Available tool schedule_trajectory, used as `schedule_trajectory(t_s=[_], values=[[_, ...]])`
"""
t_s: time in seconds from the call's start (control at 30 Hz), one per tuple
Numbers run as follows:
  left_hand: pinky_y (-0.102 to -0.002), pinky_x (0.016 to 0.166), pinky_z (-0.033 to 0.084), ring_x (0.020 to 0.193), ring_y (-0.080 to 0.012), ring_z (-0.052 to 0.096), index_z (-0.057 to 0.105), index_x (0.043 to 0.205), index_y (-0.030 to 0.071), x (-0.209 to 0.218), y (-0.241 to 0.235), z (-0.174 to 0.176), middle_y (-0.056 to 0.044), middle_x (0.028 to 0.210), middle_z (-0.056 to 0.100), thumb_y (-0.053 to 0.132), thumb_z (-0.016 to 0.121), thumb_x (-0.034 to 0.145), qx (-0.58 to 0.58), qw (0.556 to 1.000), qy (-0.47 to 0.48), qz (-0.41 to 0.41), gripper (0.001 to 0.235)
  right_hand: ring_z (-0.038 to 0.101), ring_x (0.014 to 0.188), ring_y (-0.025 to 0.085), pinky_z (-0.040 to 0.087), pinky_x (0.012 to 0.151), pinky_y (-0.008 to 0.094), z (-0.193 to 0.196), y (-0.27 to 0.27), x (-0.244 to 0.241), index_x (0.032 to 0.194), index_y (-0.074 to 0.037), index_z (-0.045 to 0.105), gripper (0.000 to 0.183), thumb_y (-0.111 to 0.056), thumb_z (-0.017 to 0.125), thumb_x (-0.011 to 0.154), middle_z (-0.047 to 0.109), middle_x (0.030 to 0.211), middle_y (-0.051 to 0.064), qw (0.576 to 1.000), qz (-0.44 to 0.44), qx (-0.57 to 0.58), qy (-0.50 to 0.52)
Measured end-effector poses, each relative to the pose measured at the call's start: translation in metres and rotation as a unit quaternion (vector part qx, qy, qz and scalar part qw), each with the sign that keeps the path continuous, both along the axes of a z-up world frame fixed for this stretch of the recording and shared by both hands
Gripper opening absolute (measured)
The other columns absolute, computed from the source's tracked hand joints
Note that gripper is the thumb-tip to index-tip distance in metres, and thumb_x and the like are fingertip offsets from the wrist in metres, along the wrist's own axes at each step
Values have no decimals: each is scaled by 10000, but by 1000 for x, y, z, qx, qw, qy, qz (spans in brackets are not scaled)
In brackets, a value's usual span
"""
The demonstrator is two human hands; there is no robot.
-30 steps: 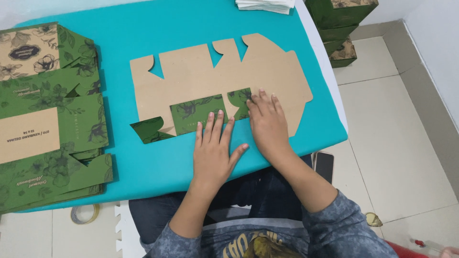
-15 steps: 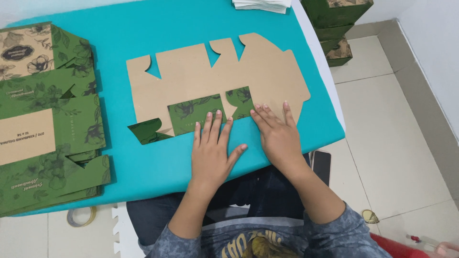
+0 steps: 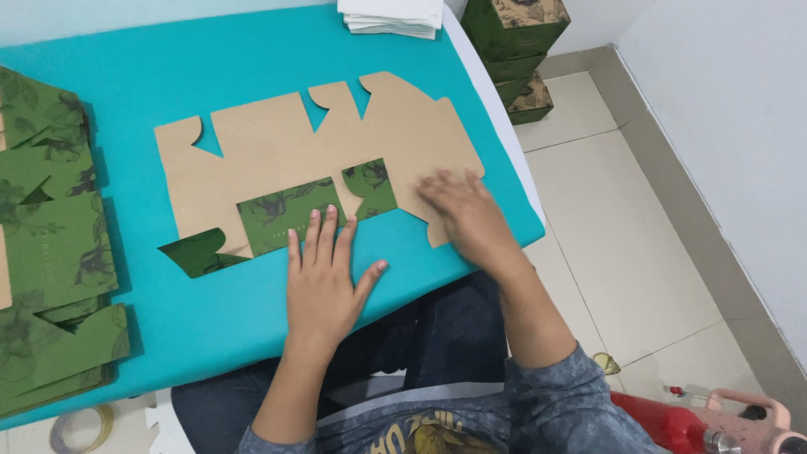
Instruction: Assembling a cardboard box from a flat template by folding and tucking flaps, then placing a paper insert inside.
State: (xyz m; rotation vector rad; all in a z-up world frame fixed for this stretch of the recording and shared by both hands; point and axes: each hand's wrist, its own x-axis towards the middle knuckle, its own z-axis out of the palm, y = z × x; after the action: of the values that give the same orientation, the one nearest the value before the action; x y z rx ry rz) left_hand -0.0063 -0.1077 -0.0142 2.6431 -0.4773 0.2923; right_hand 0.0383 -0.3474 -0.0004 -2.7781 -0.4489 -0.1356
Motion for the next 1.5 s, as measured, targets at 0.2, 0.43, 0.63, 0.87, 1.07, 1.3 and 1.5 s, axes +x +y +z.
schedule_trajectory(t_s=[0.2, 0.43, 0.63, 0.87, 1.07, 1.3, 1.5], values=[[-588, 1140, 68, 1423, -316, 233, 443, 1382, 141, -2, 0, 4, -133, 1494, 348, 648, 366, 917, 9, 1000, 10, 8, 692, 341, 1364, 348, 181, 1119, 585, 17, -49, -12, 1283, -203, 596, 471, 10, 539, 868, 530, 1382, 45, 994, -33, 91, 51], [-593, 1128, 81, 1408, -365, 248, 459, 1371, 92, -3, 2, 11, -183, 1480, 355, 621, 397, 919, -11, 1000, 13, -11, 699, 418, 1321, 310, 179, 1133, 550, 6, -53, -6, 1123, -205, 683, 215, -168, 560, 951, 629, 1230, 13, 990, -47, 133, 17], [-589, 1125, 85, 1398, -381, 268, 500, 1337, 71, -5, 2, 12, -197, 1457, 388, 587, 414, 927, -28, 999, 22, -10, 665, 562, 1136, 193, 342, 1085, 423, -22, -51, 10, 1010, -197, 694, 126, -260, 600, 954, 651, 956, -38, 986, -115, 118, -26], [-604, 1120, 129, 1394, -406, 254, 480, 1331, 56, -25, -13, 25, -204, 1446, 380, 568, 472, 891, -6, 999, -52, -9, 675, 509, 1003, 239, 289, 1065, 481, -12, -24, 14, 981, -129, 630, 110, -187, 665, 894, 547, 894, 10, 983, -131, 46, -121], [-559, 1130, 173, 1382, -378, 291, 479, 1325, 16, -7, -48, 15, -200, 1430, 404, 585, 491, 879, -17, 992, -81, -92, 723, 506, 1187, 294, 127, 1147, 547, -22, -9, 8, 944, -91, 685, 67, -128, 661, 893, 607, 964, 50, 972, -128, -29, -193], [-512, 1144, 165, 1392, -345, 283, 433, 1402, 115, 18, -62, -17, -149, 1447, 394, 632, 349, 919, 32, 996, -43, -69, 712, 375, 1339, 347, 238, 1132, 456, -16, 18, -15, 1348, -25, 507, 407, -191, 495, 976, 457, 1410, 204, 999, 1, 22, -37], [-503, 1135, 204, 1370, -333, 330, 469, 1380, 114, 17, -65, -16, -134, 1426, 429, 670, 336, 909, 42, 997, -49, -49, 741, 345, 1377, 244, 218, 1133, 464, -10, 8, -18, 1400, -126, 463, 409, -219, 430, 1004, 427, 1467, 72, 999, 46, -13, -26]])
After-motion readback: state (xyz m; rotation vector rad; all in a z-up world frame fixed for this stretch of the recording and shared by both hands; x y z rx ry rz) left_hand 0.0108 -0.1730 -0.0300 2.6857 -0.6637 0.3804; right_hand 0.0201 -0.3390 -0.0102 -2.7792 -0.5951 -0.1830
